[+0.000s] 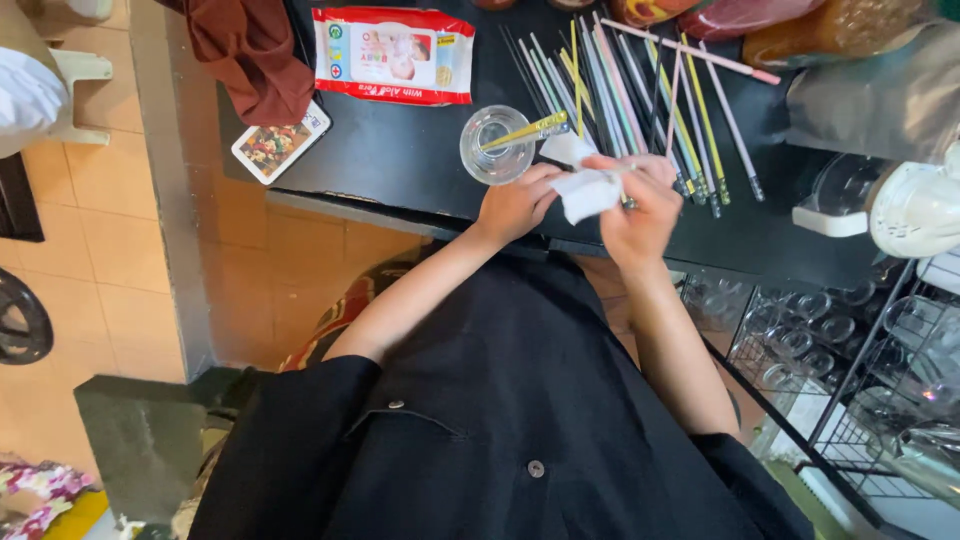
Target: Wiping and cleaning a bundle of reusable straws at a cafe counter using a wet wipe.
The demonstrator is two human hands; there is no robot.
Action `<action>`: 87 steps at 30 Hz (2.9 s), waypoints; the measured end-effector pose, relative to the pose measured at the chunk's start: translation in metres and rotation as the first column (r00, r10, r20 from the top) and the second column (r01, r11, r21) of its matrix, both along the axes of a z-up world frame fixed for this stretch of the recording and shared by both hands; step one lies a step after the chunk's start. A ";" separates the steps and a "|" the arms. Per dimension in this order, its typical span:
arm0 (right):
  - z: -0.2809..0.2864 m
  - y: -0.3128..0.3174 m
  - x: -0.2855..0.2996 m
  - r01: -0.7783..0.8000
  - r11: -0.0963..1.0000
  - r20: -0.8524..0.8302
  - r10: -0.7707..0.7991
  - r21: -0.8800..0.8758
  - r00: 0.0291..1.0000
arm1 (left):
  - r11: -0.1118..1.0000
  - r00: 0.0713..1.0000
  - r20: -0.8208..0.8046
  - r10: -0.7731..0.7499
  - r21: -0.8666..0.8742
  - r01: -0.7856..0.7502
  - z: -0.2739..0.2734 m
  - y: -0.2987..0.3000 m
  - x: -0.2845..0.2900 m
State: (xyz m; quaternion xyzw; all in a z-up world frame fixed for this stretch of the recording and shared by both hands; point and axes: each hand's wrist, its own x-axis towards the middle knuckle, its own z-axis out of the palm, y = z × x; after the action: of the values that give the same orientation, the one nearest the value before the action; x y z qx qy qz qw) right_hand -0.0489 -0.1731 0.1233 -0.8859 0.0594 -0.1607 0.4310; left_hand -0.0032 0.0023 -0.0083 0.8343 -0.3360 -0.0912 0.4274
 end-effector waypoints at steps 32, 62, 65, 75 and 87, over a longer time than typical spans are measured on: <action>-0.043 -0.125 -0.028 0.113 0.691 0.089 -0.251 0.714 0.964 | 0.994 0.979 -0.187 0.083 0.079 -0.069 0.036 -0.024 -0.026; -0.076 -0.082 -0.067 0.240 0.443 -0.158 -0.216 0.863 0.964 | 0.849 0.984 -0.061 0.166 -0.498 -0.174 0.257 0.049 0.040; -0.062 -0.079 -0.058 0.201 0.396 -0.178 -0.095 0.896 0.979 | 0.778 0.994 0.090 0.063 -0.629 0.008 0.282 0.048 0.019; 0.053 -0.046 -0.040 0.014 -0.135 0.022 0.263 0.991 0.965 | 0.917 0.954 -0.273 -0.123 -0.400 0.004 0.232 -0.037 -0.033; 0.024 -0.063 -0.030 0.034 0.773 -0.045 -0.006 0.634 0.999 | 0.917 0.835 -0.483 -0.263 -0.393 0.061 0.092 -0.020 -0.022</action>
State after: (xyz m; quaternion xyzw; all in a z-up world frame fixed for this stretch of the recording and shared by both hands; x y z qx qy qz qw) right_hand -0.0793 -0.2366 0.1474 -0.6913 0.1282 -0.1177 0.7013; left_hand -0.0255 -0.0178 0.0832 0.6516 -0.2875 -0.2894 0.6395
